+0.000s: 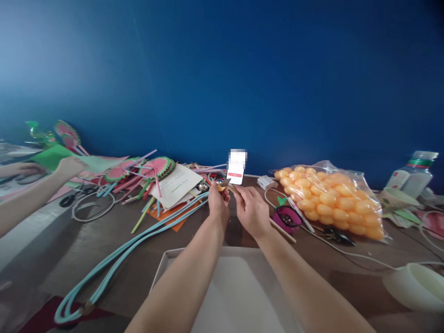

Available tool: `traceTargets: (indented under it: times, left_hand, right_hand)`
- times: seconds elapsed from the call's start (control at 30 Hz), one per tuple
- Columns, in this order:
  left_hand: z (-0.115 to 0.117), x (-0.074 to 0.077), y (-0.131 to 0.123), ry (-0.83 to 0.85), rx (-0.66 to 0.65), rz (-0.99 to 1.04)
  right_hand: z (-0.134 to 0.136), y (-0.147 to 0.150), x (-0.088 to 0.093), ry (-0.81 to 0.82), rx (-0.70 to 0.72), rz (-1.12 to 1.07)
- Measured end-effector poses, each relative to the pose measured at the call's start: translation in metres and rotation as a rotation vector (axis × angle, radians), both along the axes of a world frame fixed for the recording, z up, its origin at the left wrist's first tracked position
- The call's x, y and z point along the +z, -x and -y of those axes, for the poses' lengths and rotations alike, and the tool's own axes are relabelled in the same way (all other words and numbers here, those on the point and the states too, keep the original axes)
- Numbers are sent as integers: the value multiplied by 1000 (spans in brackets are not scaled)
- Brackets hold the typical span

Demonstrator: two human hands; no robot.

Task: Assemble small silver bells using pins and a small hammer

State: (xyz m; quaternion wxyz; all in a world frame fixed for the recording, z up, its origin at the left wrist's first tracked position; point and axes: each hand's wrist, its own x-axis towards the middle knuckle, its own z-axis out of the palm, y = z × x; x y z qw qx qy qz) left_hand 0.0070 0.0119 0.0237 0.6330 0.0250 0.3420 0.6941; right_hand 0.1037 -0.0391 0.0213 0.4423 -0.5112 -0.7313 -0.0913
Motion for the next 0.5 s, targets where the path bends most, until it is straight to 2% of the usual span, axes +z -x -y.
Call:
traceTargets:
  times: [0.5]
  left_hand:
    - [-1, -3, -1, -9, 19, -51]
  right_hand:
    - [2, 1, 1, -24, -8, -25]
